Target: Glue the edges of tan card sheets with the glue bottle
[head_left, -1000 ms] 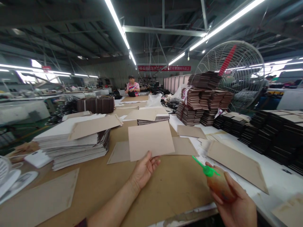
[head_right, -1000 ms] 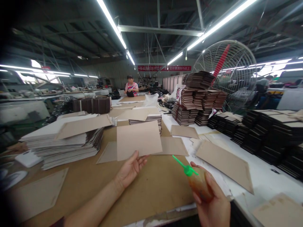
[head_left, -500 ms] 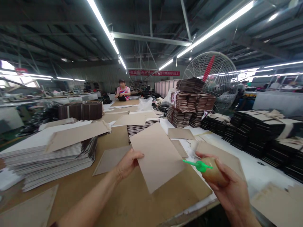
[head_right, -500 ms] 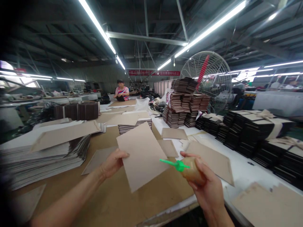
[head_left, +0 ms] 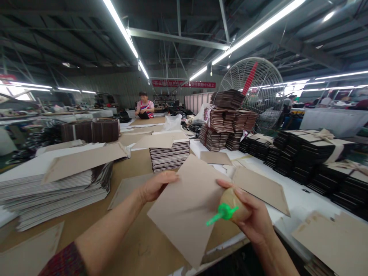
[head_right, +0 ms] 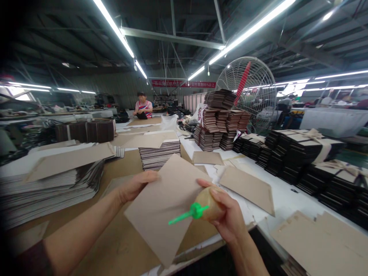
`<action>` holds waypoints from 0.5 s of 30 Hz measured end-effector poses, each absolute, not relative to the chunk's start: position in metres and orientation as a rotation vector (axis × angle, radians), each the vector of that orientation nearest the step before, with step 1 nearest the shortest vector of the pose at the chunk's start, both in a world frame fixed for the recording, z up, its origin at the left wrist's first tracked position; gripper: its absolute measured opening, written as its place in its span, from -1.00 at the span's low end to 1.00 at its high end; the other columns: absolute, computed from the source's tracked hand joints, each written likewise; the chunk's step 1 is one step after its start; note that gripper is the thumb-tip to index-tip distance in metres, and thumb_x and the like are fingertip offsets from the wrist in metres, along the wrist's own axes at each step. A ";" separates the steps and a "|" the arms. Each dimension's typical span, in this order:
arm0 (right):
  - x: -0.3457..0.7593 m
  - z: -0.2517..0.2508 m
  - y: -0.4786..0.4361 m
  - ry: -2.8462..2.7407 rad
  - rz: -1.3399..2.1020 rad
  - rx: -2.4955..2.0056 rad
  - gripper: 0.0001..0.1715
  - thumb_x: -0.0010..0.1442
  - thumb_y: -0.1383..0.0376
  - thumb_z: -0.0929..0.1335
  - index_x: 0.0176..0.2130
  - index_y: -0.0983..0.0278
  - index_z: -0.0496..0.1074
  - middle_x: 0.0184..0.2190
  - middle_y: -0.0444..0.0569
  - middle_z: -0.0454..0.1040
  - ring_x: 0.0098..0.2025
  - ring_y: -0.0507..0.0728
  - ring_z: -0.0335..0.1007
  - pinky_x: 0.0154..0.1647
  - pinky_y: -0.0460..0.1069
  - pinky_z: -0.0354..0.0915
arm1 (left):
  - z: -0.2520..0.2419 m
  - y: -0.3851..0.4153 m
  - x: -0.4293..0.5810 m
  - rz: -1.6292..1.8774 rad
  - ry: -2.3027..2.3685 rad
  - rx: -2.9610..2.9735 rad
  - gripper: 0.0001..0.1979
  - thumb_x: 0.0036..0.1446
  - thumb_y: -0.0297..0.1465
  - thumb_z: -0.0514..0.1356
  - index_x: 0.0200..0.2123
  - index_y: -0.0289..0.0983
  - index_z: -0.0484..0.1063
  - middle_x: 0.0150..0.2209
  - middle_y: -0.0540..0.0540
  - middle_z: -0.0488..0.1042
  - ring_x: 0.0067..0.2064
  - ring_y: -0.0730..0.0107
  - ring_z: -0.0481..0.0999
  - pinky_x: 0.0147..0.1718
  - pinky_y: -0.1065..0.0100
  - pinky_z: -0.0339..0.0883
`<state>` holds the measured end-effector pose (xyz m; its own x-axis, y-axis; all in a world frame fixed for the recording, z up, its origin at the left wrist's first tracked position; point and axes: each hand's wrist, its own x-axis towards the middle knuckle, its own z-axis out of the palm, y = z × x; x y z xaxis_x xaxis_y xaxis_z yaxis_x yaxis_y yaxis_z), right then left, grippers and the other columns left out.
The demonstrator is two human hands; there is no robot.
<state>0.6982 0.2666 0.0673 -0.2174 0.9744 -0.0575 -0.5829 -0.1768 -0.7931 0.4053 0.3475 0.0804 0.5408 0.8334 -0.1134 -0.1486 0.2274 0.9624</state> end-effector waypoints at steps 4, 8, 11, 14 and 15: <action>0.695 0.068 0.272 -0.603 1.543 -0.505 -0.32 0.08 0.19 0.40 0.17 0.35 0.32 -0.51 -0.06 0.38 -0.61 -0.01 0.19 -0.78 -0.22 -0.01 | 0.061 0.343 0.405 0.989 0.712 1.126 -0.70 0.09 -0.36 0.26 -0.07 -0.25 0.50 -0.14 -0.13 0.57 -0.20 0.29 0.54 -0.24 0.37 0.38; 0.679 0.065 0.279 -0.536 1.432 -0.463 -0.29 0.07 0.18 0.40 0.19 0.31 0.30 -0.42 -0.01 0.44 -0.58 0.01 0.23 -0.79 -0.21 0.01 | 0.033 0.319 0.426 0.958 0.679 1.160 -0.60 -0.03 -0.45 0.36 -0.06 -0.26 0.50 -0.05 -0.23 0.52 -0.11 0.16 0.52 -0.28 0.34 0.39; 0.659 0.061 0.281 -0.507 1.405 -0.481 -0.31 0.07 0.18 0.42 0.17 0.29 0.32 -0.42 -0.03 0.45 -0.59 -0.01 0.21 -0.78 -0.20 0.04 | 0.022 0.296 0.454 0.949 0.573 1.130 -0.58 0.07 -0.34 0.34 0.02 -0.22 0.47 0.16 -0.28 0.35 0.06 -0.01 0.42 -0.20 0.24 0.40; 0.640 0.057 0.281 -0.500 1.406 -0.518 -0.32 0.07 0.16 0.42 0.16 0.26 0.33 -0.41 -0.05 0.45 -0.58 -0.01 0.22 -0.75 -0.20 0.05 | 0.021 0.286 0.481 1.160 0.520 0.919 -0.62 0.13 -0.25 0.30 0.01 -0.25 0.47 0.17 -0.29 0.34 0.08 -0.03 0.42 -0.24 0.27 0.41; 0.636 0.056 0.281 -0.507 1.404 -0.529 -0.31 0.07 0.15 0.43 0.16 0.26 0.33 -0.40 -0.04 0.45 -0.58 -0.01 0.22 -0.75 -0.20 0.05 | 0.021 0.286 0.487 1.249 0.540 0.824 -0.65 0.15 -0.25 0.29 -0.03 -0.26 0.48 0.13 -0.28 0.39 0.04 0.01 0.45 -0.28 0.30 0.42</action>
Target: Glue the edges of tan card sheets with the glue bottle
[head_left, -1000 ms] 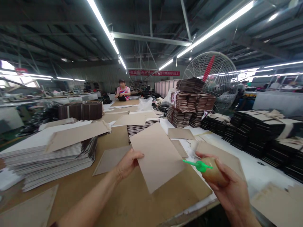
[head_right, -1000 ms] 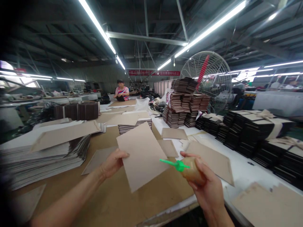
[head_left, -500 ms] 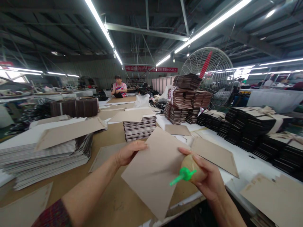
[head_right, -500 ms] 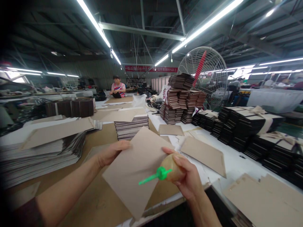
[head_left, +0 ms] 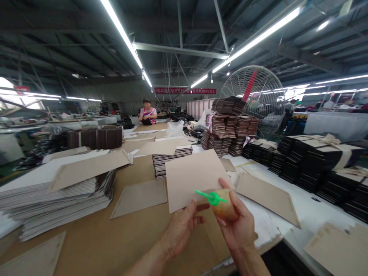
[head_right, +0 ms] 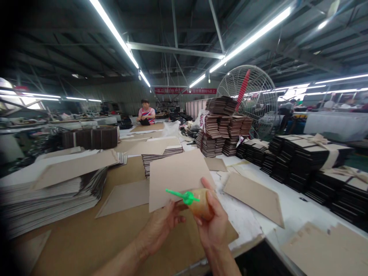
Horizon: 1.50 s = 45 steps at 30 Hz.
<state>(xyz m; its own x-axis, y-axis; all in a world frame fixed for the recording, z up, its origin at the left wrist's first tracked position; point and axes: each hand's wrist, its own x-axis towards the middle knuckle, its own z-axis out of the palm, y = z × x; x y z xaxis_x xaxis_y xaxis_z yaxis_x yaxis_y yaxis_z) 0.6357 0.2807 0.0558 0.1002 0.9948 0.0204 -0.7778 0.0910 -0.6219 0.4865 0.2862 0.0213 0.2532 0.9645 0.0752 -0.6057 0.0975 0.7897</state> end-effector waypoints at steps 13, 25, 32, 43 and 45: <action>0.666 0.032 0.239 -0.432 1.374 -0.812 -0.46 -0.03 0.10 0.47 -0.07 0.29 0.46 -0.21 0.06 0.52 -0.47 0.07 0.35 -0.71 -0.17 0.12 | -0.004 0.327 0.447 1.602 0.602 0.405 -0.91 0.25 -0.57 0.14 -0.24 -0.35 0.45 -0.22 -0.14 0.56 -0.37 0.45 0.57 -0.33 0.37 0.56; 0.648 0.071 0.281 -1.166 0.745 -0.958 -0.59 0.11 0.06 0.41 -0.09 0.21 0.42 -0.18 -0.01 0.51 -0.26 0.14 0.44 -0.30 -0.05 0.33 | -0.012 0.314 0.454 1.566 0.594 0.435 -0.78 0.06 -0.53 0.35 -0.19 -0.32 0.49 -0.21 -0.11 0.57 -0.30 0.33 0.57 -0.24 0.22 0.57; 0.624 0.068 0.293 -1.502 0.360 -0.880 -0.73 0.22 0.19 0.34 -0.06 0.17 0.39 -0.14 -0.05 0.47 -0.16 0.16 0.40 -0.11 0.03 0.28 | -0.011 0.310 0.455 1.503 0.587 0.528 -0.70 0.09 -0.39 0.36 -0.10 -0.31 0.47 -0.14 -0.15 0.56 -0.27 0.34 0.56 -0.28 0.32 0.54; 0.591 0.086 0.309 -1.864 0.063 -0.660 -0.72 0.19 0.34 0.33 -0.06 0.26 0.32 -0.21 0.00 0.36 -0.19 0.15 0.31 -0.21 0.05 0.27 | -0.007 0.305 0.460 1.484 0.612 0.656 -0.63 0.08 -0.28 0.36 -0.08 -0.32 0.47 -0.14 -0.20 0.55 -0.27 0.29 0.54 -0.35 0.35 0.49; 0.590 0.086 0.309 -1.879 0.028 -0.650 -0.72 0.19 0.35 0.33 -0.06 0.27 0.32 -0.22 0.01 0.36 -0.19 0.16 0.31 -0.21 0.07 0.27 | -0.008 0.305 0.460 1.489 0.611 0.682 -0.61 0.08 -0.27 0.35 -0.05 -0.31 0.45 -0.11 -0.21 0.54 -0.23 0.25 0.54 -0.35 0.34 0.48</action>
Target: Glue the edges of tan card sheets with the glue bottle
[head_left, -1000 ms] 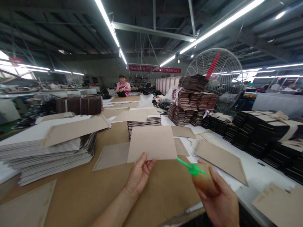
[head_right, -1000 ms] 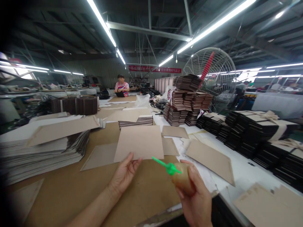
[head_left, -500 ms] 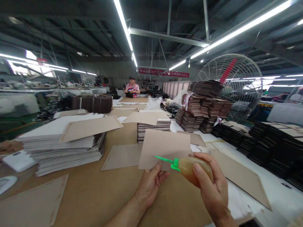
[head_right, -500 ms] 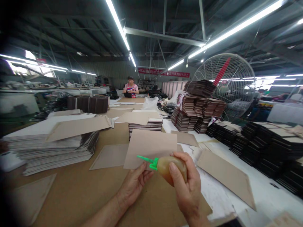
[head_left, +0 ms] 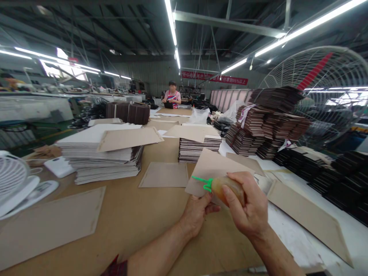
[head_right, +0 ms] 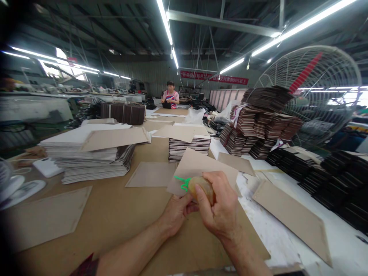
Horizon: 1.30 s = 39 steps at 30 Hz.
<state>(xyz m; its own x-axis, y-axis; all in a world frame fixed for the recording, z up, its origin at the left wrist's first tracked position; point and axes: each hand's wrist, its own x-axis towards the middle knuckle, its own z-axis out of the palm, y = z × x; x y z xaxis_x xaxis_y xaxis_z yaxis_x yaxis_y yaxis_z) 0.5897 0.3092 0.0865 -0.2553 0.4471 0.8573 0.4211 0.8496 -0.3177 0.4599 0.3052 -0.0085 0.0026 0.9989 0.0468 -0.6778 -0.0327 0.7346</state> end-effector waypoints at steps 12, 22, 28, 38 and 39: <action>0.585 0.090 0.295 -2.015 0.015 -0.662 -0.72 0.19 0.35 0.32 -0.06 0.28 0.30 -0.23 0.03 0.35 -0.22 0.15 0.33 -0.26 0.05 0.31 | -0.002 0.304 0.463 1.504 0.669 0.766 -0.61 -0.02 -0.23 0.40 -0.14 -0.27 0.51 -0.17 -0.17 0.56 -0.22 0.22 0.53 -0.37 0.38 0.40; 0.583 0.086 0.288 -2.041 0.049 -0.673 -0.74 0.21 0.34 0.32 -0.07 0.30 0.31 -0.22 0.04 0.34 -0.22 0.14 0.31 -0.27 0.03 0.30 | 0.009 0.300 0.463 1.542 0.702 0.817 -0.69 0.01 -0.22 0.35 -0.19 -0.23 0.55 -0.12 -0.13 0.56 -0.20 0.18 0.53 -0.34 0.35 0.39; 0.583 0.085 0.287 -2.009 0.020 -0.692 -0.75 0.22 0.34 0.32 -0.07 0.29 0.31 -0.23 0.03 0.35 -0.22 0.14 0.32 -0.25 0.04 0.30 | 0.009 0.301 0.464 1.526 0.715 0.828 -0.67 0.01 -0.25 0.34 -0.14 -0.23 0.53 -0.18 -0.13 0.58 -0.25 0.18 0.55 -0.40 0.36 0.39; 0.592 0.091 0.299 -1.919 -0.088 -0.699 -0.72 0.20 0.34 0.33 -0.06 0.28 0.32 -0.21 0.04 0.37 -0.19 0.18 0.34 -0.20 0.08 0.29 | 0.002 0.302 0.461 1.491 0.731 0.795 -0.63 0.03 -0.26 0.35 -0.09 -0.29 0.51 -0.16 -0.17 0.57 -0.26 0.18 0.54 -0.45 0.36 0.44; 0.594 0.093 0.301 -1.897 -0.107 -0.703 -0.72 0.19 0.34 0.34 -0.06 0.28 0.33 -0.21 0.04 0.37 -0.19 0.18 0.34 -0.20 0.08 0.29 | 0.001 0.302 0.462 1.491 0.733 0.788 -0.61 0.01 -0.25 0.36 -0.09 -0.29 0.51 -0.15 -0.17 0.57 -0.26 0.19 0.54 -0.45 0.36 0.46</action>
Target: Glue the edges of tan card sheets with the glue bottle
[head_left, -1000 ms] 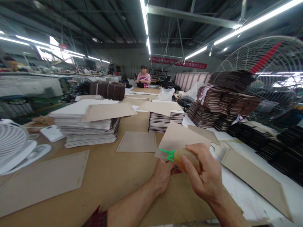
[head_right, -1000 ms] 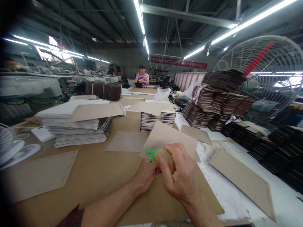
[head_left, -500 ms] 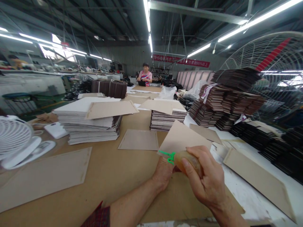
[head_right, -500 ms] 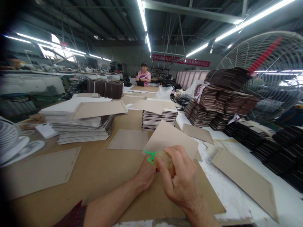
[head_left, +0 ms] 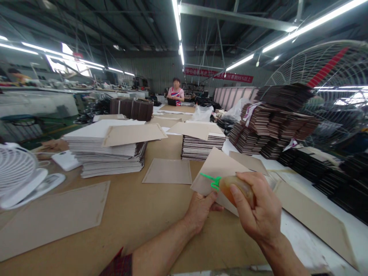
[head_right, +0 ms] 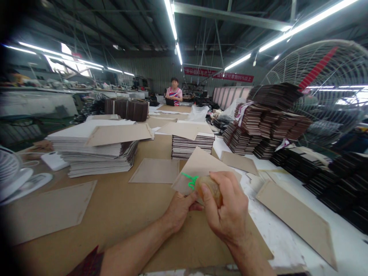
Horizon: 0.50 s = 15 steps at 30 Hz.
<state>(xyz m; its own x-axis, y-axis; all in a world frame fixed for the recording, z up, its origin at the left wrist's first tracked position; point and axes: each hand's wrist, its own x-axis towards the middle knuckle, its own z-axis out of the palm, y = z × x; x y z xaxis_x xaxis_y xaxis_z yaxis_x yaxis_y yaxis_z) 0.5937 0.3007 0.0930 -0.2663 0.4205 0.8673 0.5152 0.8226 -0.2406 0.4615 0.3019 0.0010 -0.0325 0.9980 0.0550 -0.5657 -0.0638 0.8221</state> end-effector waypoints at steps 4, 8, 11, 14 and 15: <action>0.596 0.096 0.301 -1.873 -0.131 -0.720 -0.72 0.19 0.33 0.34 -0.06 0.28 0.33 -0.21 0.04 0.38 -0.19 0.18 0.35 -0.21 0.08 0.30 | -0.001 0.302 0.463 1.491 0.730 0.781 -0.57 -0.03 -0.23 0.39 -0.10 -0.29 0.52 -0.15 -0.18 0.57 -0.27 0.20 0.54 -0.45 0.36 0.47; 0.597 0.095 0.298 -1.930 -0.102 -0.701 -0.72 0.20 0.33 0.33 -0.06 0.28 0.32 -0.20 0.06 0.38 -0.19 0.18 0.35 -0.22 0.08 0.31 | -0.002 0.302 0.464 1.486 0.731 0.787 -0.57 -0.01 -0.21 0.38 -0.09 -0.29 0.51 -0.17 -0.18 0.57 -0.27 0.18 0.55 -0.45 0.35 0.47; 0.598 0.096 0.300 -1.866 -0.180 -0.697 -0.72 0.20 0.34 0.34 -0.06 0.28 0.32 -0.20 0.06 0.39 -0.17 0.18 0.34 -0.18 0.08 0.30 | -0.003 0.302 0.464 1.497 0.748 0.790 -0.59 -0.01 -0.23 0.37 -0.09 -0.29 0.51 -0.15 -0.17 0.57 -0.25 0.18 0.55 -0.45 0.35 0.48; 0.600 0.099 0.301 -1.890 -0.181 -0.691 -0.72 0.20 0.34 0.33 -0.06 0.29 0.32 -0.19 0.07 0.38 -0.16 0.18 0.34 -0.17 0.08 0.30 | -0.005 0.302 0.464 1.494 0.753 0.805 -0.59 0.03 -0.25 0.35 -0.06 -0.29 0.49 -0.13 -0.17 0.56 -0.23 0.18 0.54 -0.44 0.34 0.49; 0.600 0.101 0.301 -1.915 -0.168 -0.686 -0.72 0.21 0.35 0.33 -0.05 0.29 0.31 -0.19 0.07 0.37 -0.16 0.18 0.34 -0.18 0.07 0.30 | -0.006 0.303 0.464 1.489 0.754 0.813 -0.59 0.04 -0.25 0.34 -0.05 -0.29 0.49 -0.13 -0.18 0.56 -0.23 0.17 0.54 -0.43 0.33 0.49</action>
<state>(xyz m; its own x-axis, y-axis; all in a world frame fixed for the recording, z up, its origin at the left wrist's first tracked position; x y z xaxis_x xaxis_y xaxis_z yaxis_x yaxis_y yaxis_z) 0.6005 0.3015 0.1008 -0.2892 0.3852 0.8763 0.5315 0.8260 -0.1877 0.4640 0.3025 -0.0056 -0.0358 0.9975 0.0606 -0.5416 -0.0703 0.8377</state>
